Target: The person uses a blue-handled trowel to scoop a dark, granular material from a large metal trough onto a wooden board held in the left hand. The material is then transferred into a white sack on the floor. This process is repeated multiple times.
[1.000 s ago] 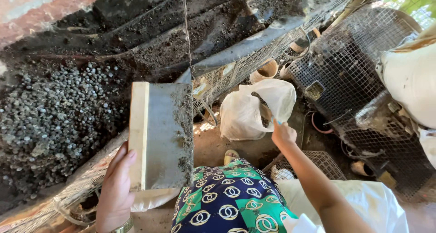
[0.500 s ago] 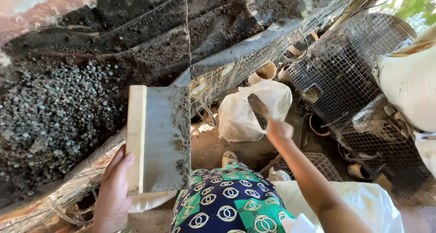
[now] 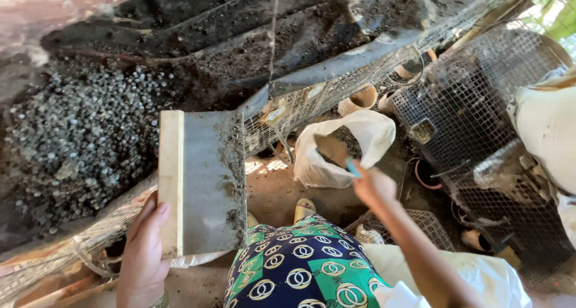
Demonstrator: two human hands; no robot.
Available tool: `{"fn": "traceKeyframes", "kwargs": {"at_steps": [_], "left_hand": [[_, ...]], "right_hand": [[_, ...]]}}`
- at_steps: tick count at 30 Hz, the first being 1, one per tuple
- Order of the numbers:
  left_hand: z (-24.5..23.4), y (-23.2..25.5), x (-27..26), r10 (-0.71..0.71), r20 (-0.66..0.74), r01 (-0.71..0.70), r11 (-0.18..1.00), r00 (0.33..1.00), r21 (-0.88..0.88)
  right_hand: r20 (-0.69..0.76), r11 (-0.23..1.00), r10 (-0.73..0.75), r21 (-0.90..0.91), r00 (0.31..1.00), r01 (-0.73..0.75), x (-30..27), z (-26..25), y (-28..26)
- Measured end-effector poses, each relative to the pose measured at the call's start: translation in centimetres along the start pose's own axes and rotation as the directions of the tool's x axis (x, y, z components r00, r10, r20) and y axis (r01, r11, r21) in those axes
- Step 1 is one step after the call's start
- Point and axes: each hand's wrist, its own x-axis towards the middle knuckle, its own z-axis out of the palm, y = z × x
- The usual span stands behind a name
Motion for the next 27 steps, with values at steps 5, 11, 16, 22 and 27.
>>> {"fn": "traceKeyframes", "kwargs": {"at_steps": [5,11,16,22,27], "left_hand": [[-2.0,-0.4,0.8,0.041,-0.061,-0.043,0.998,0.997,-0.035],[-14.9,-8.7,9.6,0.803,0.479,-0.878,0.111,0.355,0.465],[-10.1,1.7,0.3,0.295,-0.122,-0.306,0.948,0.948,-0.084],[-17.1,-2.1,6.9,0.35,-0.402,-0.497,0.791,0.846,-0.357],[-23.3,-5.1,16.1,0.464,-0.54,-0.619,0.772,0.702,-0.143]], "right_hand": [[-0.101,0.934,0.06,0.355,0.993,-0.021,-2.0,-5.6,7.1],[-0.047,0.812,-0.152,0.564,0.987,0.151,-8.5,-12.5,12.3],[-0.038,0.837,-0.183,0.519,0.982,0.175,-8.9,-15.8,5.5],[-0.316,0.707,-0.613,0.19,0.724,0.681,-8.5,-13.5,-12.6],[-0.472,0.189,-0.881,-0.3,0.027,0.935,-6.4,-7.7,-23.2]]}}
